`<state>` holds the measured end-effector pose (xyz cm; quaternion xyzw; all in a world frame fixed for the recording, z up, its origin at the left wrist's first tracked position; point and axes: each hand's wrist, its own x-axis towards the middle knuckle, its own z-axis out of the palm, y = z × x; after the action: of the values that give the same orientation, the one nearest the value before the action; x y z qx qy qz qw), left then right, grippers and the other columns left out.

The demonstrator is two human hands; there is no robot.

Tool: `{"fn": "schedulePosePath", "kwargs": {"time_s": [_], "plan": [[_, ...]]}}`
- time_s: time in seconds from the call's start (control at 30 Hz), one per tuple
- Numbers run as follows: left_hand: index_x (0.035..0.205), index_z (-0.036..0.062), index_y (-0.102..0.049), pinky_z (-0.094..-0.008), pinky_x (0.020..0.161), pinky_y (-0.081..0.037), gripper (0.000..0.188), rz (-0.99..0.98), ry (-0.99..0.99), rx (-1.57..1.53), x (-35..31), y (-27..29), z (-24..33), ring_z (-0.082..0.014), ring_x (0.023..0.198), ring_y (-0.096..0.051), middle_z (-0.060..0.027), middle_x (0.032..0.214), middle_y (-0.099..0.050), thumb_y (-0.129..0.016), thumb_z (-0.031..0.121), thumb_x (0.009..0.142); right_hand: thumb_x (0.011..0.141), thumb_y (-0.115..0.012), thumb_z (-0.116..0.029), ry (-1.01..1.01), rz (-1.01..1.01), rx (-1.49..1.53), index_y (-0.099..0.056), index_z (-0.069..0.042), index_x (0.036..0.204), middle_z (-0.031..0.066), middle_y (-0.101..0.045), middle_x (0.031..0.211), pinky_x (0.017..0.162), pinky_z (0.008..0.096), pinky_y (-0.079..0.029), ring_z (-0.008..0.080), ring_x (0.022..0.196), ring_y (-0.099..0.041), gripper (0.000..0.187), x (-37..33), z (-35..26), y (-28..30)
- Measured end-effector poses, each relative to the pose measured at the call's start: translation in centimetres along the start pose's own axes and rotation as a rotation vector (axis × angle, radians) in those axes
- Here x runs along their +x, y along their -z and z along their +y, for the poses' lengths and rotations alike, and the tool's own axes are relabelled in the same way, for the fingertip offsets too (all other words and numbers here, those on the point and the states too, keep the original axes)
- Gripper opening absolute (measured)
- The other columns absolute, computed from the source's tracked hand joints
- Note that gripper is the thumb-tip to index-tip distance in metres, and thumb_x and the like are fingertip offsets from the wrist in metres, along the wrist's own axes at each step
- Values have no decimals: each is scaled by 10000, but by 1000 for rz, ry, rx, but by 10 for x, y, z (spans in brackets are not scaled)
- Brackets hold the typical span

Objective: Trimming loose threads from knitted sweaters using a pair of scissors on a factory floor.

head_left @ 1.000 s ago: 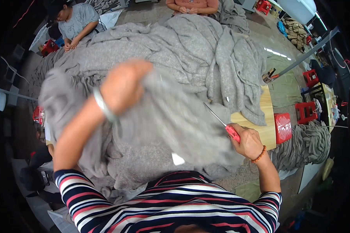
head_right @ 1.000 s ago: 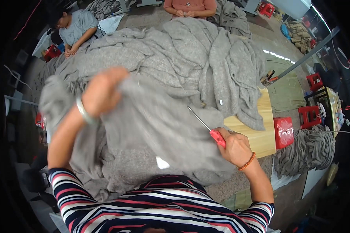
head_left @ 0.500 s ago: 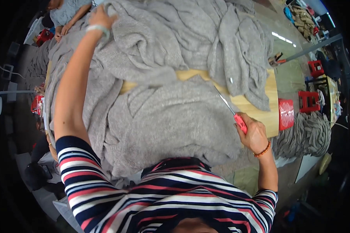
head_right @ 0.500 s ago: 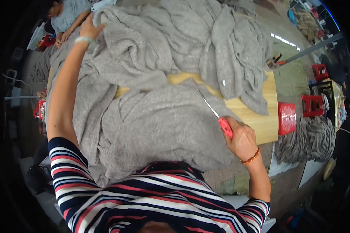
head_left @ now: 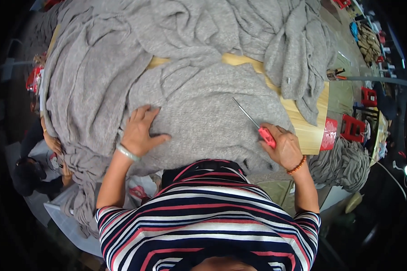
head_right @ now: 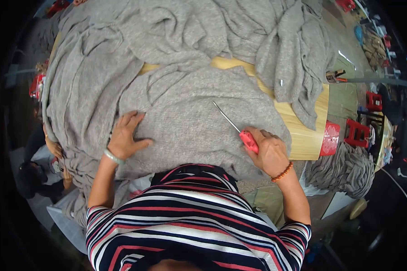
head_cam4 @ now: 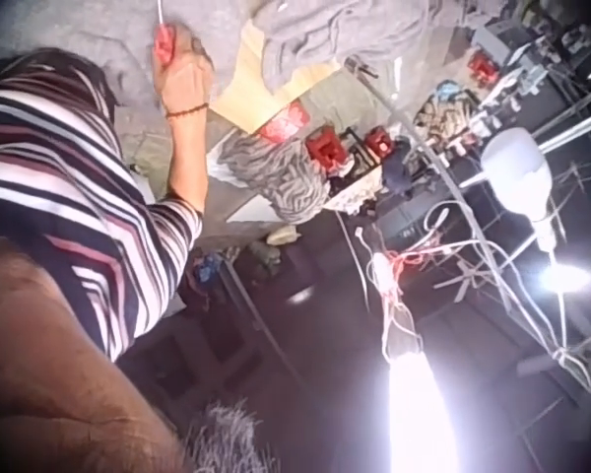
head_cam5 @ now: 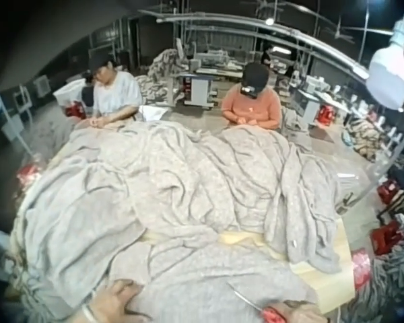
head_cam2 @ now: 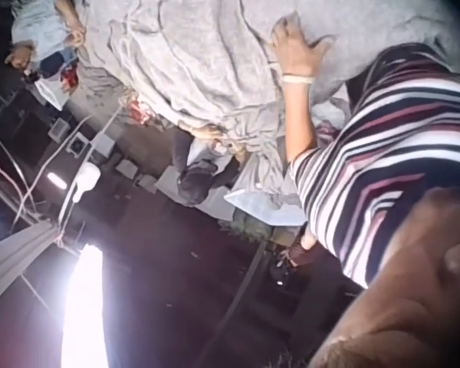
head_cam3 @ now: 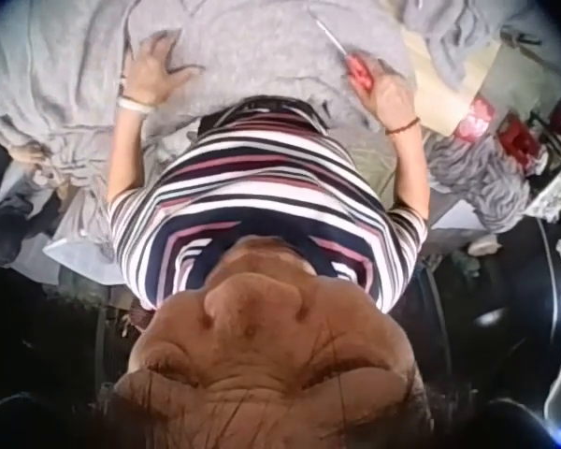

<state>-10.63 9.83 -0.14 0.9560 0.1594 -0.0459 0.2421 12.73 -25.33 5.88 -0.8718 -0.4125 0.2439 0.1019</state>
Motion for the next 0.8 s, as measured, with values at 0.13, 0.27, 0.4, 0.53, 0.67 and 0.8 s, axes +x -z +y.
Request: {"fn": "schedulePosePath", "kwargs": {"time_s": [0.13, 0.27, 0.4, 0.53, 0.67, 0.8], "plan": [[1238, 4, -606, -455, 998, -457, 633, -140, 109, -87, -43, -3, -9, -416, 1170, -576, -216, 1217, -628, -845, 294, 728, 798, -763, -155, 38, 42, -61, -587, -72, 1297, 194, -659, 1187, 840, 439, -548, 406, 980, -665, 536, -4, -12, -32], [1115, -12, -608, -379, 910, -489, 367, 35, 148, -350, -44, 2, -26, -335, 1010, -637, -173, 1048, -650, -731, 92, 785, 805, -724, -94, 33, 73, -75, -602, -50, 1270, 215, -674, 1115, 858, 461, -538, 421, 962, -666, 482, -1, -8, -49], [1070, -4, -602, -322, 865, -496, 296, 359, 18, -485, 11, 51, -33, -220, 922, -625, -119, 962, -637, -683, 36, 788, 823, -600, 9, 30, 304, -19, -634, -18, 1196, 268, -676, 1034, 820, 476, -528, 453, 952, -658, 375, 6, 4, -34], [1059, -16, -609, -313, 837, -508, 282, 574, 40, -680, 97, 74, -46, -160, 921, -612, -73, 1011, -663, -727, 92, 827, 849, -608, -12, -9, 601, -56, -625, -47, 1199, 261, -680, 1027, 790, 490, -527, 466, 944, -652, 353, 32, 33, 3], [1239, 20, -598, -303, 799, -540, 502, 334, 278, -748, 120, 19, -76, -141, 948, -642, -78, 1020, -691, -834, 198, 834, 900, -665, -105, -185, 686, -211, -611, -61, 1210, 229, -666, 907, 746, 458, -529, 415, 857, -669, 318, 34, 67, 9], [1305, 6, -577, -283, 789, -527, 538, 48, 329, -709, 60, -44, -87, -118, 924, -628, -52, 1037, -684, -811, 159, 845, 800, -799, -192, 9, 426, 91, -617, -43, 1209, 203, -678, 1064, 829, 463, -512, 404, 977, -655, 472, -20, 45, -11]]}}
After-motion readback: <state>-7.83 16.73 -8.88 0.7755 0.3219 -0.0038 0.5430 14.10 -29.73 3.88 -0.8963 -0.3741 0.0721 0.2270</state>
